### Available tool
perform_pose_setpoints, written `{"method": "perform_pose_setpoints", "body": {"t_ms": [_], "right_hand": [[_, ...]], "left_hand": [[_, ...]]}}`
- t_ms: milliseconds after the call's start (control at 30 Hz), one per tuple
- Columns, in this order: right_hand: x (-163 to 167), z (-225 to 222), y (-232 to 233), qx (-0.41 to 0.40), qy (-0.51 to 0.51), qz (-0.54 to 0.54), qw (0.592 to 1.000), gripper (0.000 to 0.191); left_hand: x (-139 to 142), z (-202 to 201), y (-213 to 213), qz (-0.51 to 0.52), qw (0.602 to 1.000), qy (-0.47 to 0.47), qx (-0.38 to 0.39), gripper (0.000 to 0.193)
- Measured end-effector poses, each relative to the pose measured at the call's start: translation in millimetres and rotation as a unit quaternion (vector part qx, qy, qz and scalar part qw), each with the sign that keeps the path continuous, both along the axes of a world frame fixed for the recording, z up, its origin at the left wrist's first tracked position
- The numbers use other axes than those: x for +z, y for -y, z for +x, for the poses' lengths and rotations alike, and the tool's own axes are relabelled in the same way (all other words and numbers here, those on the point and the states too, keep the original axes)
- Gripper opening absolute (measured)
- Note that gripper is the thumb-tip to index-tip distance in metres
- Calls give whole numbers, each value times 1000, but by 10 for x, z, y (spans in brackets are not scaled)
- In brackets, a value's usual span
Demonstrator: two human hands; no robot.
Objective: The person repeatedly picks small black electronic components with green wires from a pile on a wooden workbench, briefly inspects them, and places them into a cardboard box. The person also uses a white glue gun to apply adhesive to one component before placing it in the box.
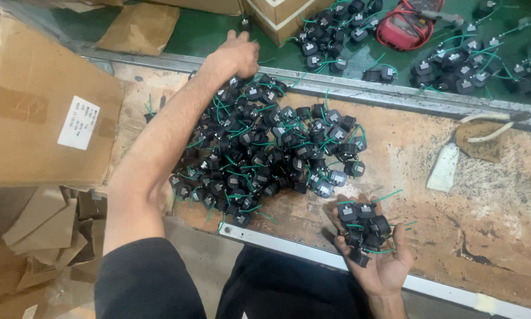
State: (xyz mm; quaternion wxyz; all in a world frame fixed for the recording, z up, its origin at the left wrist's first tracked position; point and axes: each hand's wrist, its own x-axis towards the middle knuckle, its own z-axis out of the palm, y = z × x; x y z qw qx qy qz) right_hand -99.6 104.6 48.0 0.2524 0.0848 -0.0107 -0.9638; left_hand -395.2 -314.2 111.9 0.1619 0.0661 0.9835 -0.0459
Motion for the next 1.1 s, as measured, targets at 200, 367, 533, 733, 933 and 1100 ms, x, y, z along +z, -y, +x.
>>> {"method": "perform_pose_setpoints", "body": {"t_ms": [200,367,533,733,933,1100], "right_hand": [[-9,1,-15,2,10,6,1000,61],[-32,11,-22,-1,13,-22,1000,60],[-75,13,-38,0,15,-17,1000,58],[-73,7,-20,3,10,21,1000,62],[-15,-24,-16,10,1,41,999,67],[-52,20,-47,0,1,24,1000,60]], "left_hand": [[-67,141,161,48,997,45,29,35],[-167,286,178,-10,997,76,24,39],[-63,446,26,-60,990,121,35,51],[374,-11,66,-48,994,8,97,54],[189,-327,96,65,961,-214,164,57],[-87,-347,187,110,951,-263,120,32]]}}
